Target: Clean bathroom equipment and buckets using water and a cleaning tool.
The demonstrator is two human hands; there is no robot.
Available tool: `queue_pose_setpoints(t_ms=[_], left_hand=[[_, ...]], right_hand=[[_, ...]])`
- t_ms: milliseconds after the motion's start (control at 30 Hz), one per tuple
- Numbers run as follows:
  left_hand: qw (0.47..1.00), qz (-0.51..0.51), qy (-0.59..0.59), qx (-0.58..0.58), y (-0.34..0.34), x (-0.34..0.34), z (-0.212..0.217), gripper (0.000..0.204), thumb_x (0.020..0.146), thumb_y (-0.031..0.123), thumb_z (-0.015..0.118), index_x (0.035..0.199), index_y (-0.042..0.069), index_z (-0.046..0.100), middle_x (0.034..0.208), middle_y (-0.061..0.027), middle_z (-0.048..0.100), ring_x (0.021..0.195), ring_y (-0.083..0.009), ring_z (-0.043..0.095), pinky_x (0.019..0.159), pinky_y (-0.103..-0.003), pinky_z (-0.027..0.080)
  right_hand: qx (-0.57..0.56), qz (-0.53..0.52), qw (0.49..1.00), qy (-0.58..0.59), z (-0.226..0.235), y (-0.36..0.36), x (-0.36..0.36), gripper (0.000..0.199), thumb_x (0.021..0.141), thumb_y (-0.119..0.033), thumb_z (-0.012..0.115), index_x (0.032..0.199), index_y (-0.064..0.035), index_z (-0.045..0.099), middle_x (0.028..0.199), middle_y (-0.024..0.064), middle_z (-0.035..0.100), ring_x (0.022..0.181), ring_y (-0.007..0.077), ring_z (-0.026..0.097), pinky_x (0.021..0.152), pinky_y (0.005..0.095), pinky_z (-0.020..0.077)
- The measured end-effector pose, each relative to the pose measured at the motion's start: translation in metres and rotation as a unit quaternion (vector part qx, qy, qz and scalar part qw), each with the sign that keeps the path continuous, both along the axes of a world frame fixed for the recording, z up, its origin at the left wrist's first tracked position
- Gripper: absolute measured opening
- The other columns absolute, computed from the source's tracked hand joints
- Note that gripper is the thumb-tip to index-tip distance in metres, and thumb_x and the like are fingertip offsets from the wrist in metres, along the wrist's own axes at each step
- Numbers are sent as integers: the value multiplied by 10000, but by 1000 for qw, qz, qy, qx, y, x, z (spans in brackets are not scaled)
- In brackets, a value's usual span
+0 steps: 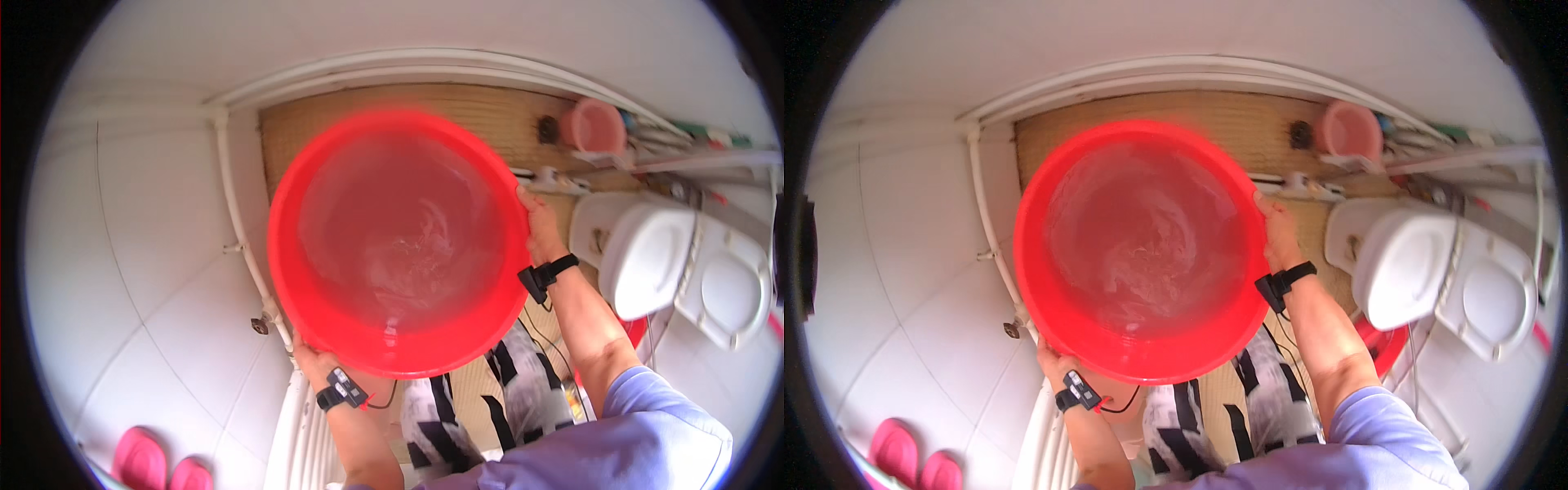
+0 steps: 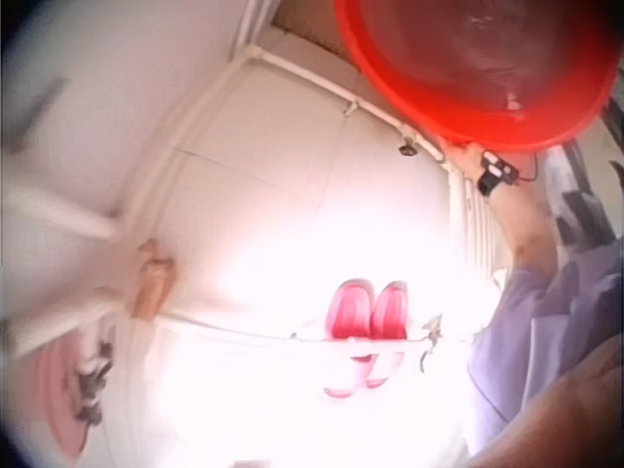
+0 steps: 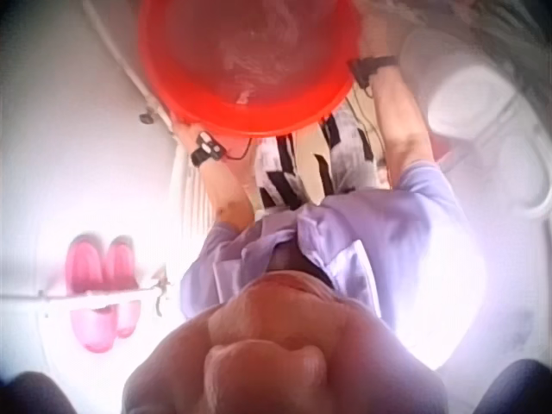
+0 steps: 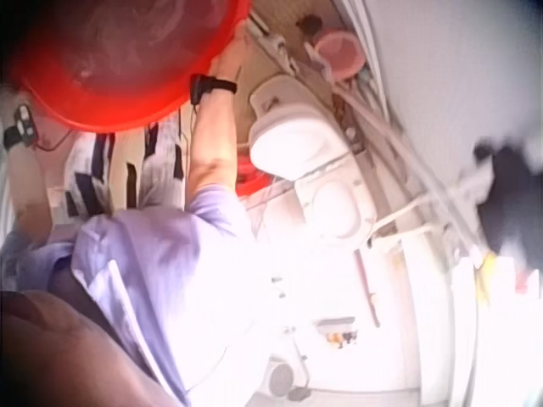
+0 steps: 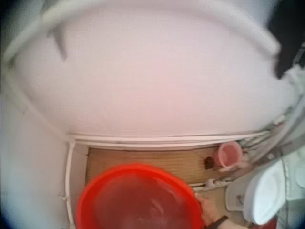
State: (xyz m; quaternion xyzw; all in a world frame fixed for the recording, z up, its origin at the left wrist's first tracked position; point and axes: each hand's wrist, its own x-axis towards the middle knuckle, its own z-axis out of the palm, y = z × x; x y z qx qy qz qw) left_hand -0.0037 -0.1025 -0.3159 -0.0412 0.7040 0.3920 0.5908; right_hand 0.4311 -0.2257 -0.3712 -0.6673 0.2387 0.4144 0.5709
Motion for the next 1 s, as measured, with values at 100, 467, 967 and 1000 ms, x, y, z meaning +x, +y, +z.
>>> queue_pose_setpoints(t_ms=[100, 467, 967, 1000], left_hand=[[999, -34, -16, -5, -4, 24, 75, 324, 960, 250, 434, 1154, 25, 563, 1125, -115, 626, 1048, -258, 595, 895, -390, 500], [921, -363, -79, 115, -126, 165, 225, 356, 955, 326, 472, 1157, 42, 547, 1131, -98, 610, 1000, -246, 590, 858, -370, 503], [841, -533, -81, -40, -293, 306, 264, 334, 942, 266, 469, 1167, 39, 568, 1163, -104, 624, 1073, -272, 583, 960, -437, 462], [840, -534, -80, -42, -307, 315, 256, 331, 938, 261, 472, 1161, 36, 569, 1166, -104, 622, 1070, -275, 584, 973, -433, 451]], right_hand=[[-3, -86, 996, 11, 61, -79, -4, 247, 842, -256, 708, 842, -33, 602, 836, 77, 644, 758, 161, 603, 690, 315, 496], [42, -295, 951, -81, 201, -367, -18, 319, 813, -384, 718, 844, -82, 616, 932, 60, 632, 958, 151, 539, 894, 373, 409], [-8, -471, 881, -52, 266, -641, -28, 305, 815, -333, 727, 834, -49, 615, 855, 57, 640, 821, 148, 578, 804, 348, 453], [-10, -471, 881, -49, 264, -661, -30, 305, 815, -333, 727, 834, -49, 615, 855, 57, 640, 821, 148, 578, 804, 348, 453]])
